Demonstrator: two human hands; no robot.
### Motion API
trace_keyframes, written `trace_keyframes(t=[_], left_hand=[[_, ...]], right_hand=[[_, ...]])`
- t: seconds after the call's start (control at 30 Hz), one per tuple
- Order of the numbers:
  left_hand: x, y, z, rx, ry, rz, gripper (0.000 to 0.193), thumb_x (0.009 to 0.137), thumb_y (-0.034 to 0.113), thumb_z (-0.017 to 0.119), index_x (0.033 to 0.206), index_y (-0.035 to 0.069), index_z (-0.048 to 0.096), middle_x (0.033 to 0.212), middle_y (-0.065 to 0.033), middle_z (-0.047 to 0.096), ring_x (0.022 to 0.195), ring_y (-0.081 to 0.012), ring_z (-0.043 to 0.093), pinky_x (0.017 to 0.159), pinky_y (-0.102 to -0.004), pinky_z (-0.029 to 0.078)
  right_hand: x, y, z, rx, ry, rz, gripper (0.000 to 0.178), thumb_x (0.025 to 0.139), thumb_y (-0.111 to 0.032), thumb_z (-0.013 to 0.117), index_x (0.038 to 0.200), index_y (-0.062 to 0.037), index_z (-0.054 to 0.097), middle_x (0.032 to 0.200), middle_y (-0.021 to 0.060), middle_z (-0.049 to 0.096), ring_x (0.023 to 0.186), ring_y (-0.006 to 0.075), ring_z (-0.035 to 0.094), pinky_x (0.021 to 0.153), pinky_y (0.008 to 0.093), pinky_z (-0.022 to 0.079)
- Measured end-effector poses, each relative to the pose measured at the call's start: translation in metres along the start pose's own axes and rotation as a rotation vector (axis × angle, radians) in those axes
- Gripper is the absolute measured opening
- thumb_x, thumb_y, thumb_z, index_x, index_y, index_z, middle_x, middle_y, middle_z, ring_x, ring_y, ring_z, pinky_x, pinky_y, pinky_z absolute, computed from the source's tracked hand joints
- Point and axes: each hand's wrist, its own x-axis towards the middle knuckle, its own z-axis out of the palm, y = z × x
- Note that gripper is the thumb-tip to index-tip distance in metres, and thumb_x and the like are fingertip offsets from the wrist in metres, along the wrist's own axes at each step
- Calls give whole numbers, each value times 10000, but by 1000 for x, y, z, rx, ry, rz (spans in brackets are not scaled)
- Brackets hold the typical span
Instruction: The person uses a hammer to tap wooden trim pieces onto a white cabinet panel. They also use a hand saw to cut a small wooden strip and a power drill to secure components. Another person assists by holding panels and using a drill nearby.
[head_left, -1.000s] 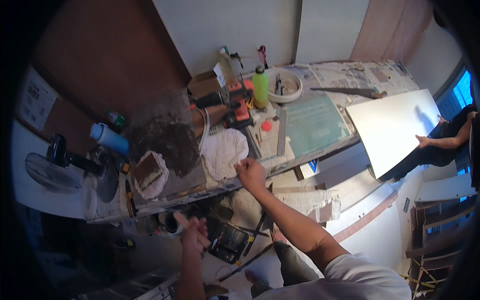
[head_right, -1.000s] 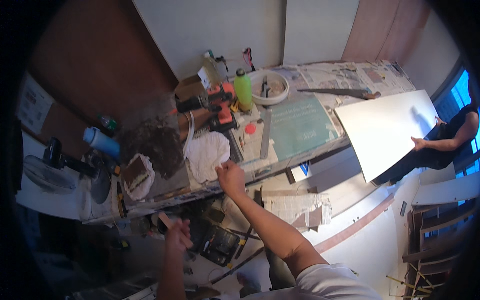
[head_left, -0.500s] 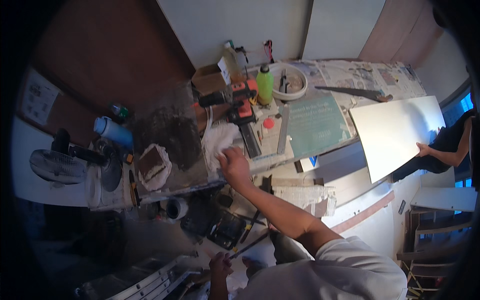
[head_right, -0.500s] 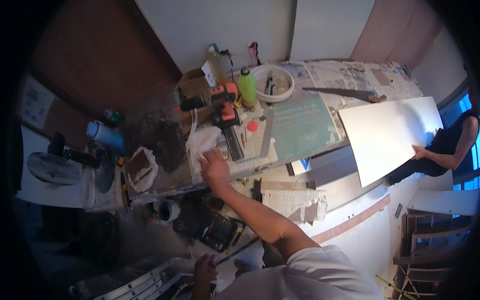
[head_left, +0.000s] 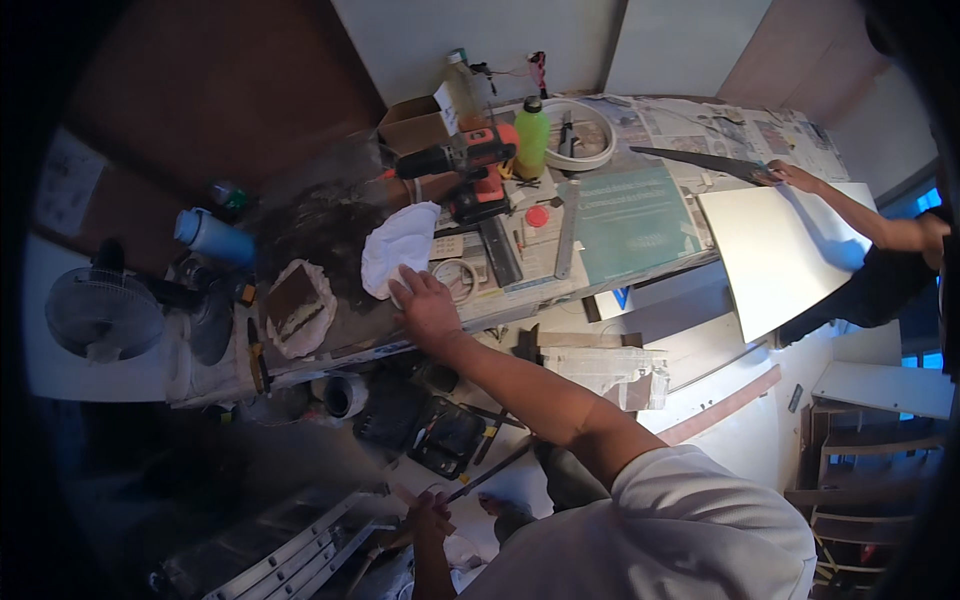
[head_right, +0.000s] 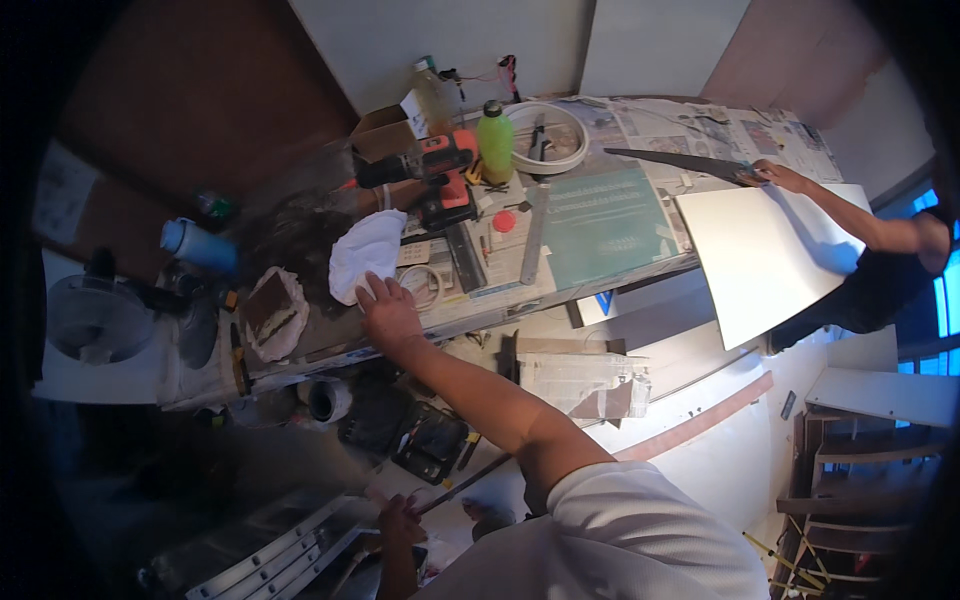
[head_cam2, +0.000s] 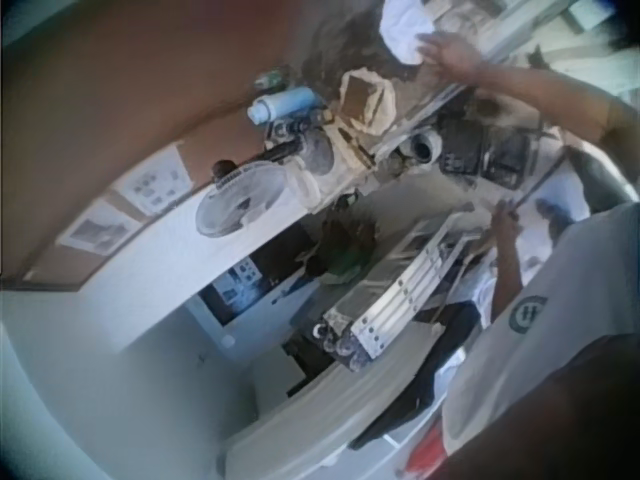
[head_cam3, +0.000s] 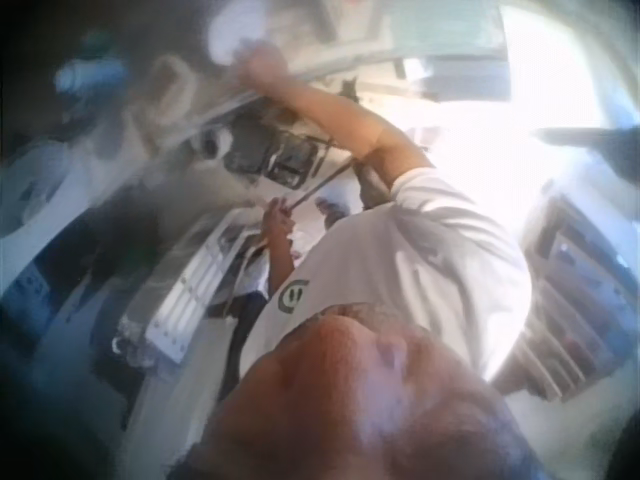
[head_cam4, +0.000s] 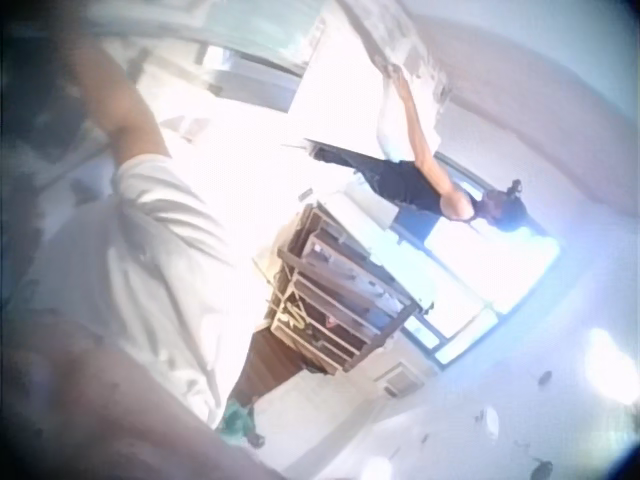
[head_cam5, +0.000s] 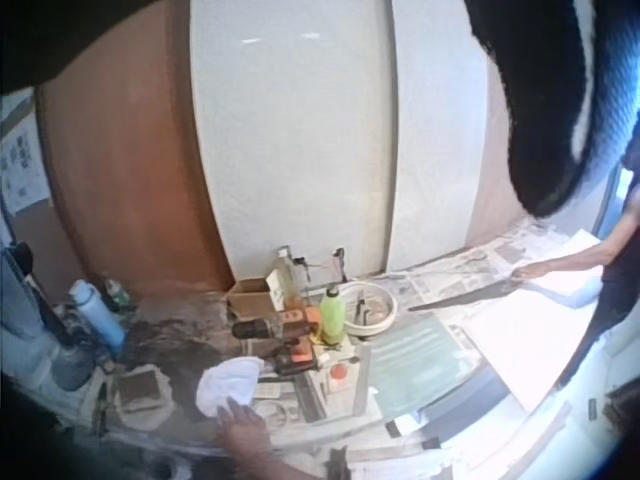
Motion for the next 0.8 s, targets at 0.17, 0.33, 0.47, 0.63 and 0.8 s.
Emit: trace_keyframes(t=[0.17, 0.33, 0.47, 0.63, 0.8], left_hand=[[16, -23, -24, -19, -16, -60, 318, 994, 217, 599, 1262, 54, 551, 953, -103, 697, 696, -204, 626, 554, -348, 539], [9, -31, -34, 12, -202, -200, 328, 944, 341, 669, 1095, 55, 617, 881, -79, 666, 676, -200, 604, 517, -340, 509], [67, -55, -87, -206, -237, -478, 343, 1010, 436, 538, 1112, 112, 583, 804, -64, 662, 568, -211, 565, 432, -411, 456], [64, -63, -86, 73, -82, -267, 446, 1019, 485, 526, 996, 56, 645, 780, -84, 649, 652, -278, 579, 552, -455, 493], [12, -41, -66, 537, -100, -47, 483, 1010, 456, 593, 835, 10, 657, 728, -86, 642, 696, -290, 603, 631, -448, 522]], right_hand=[[19, -11, -29, 11, -26, 104, 462, 844, -343, 734, 1192, -62, 617, 1400, 165, 522, 1213, 394, 557, 946, 513, 496], [31, 11, -22, 215, 192, 428, 316, 873, -293, 665, 1039, -24, 649, 1131, 215, 656, 977, 431, 660, 821, 530, 529], [10, 25, -14, 354, 404, 610, 238, 870, -246, 624, 925, -19, 670, 889, 246, 694, 891, 456, 675, 800, 533, 532], [-21, 31, -39, 405, 387, 837, 250, 831, -265, 672, 910, -28, 682, 870, 250, 701, 879, 459, 682, 801, 517, 543], [-79, 28, -51, 377, 387, 868, 272, 809, -281, 728, 939, -44, 693, 877, 213, 714, 886, 429, 694, 789, 487, 552]])
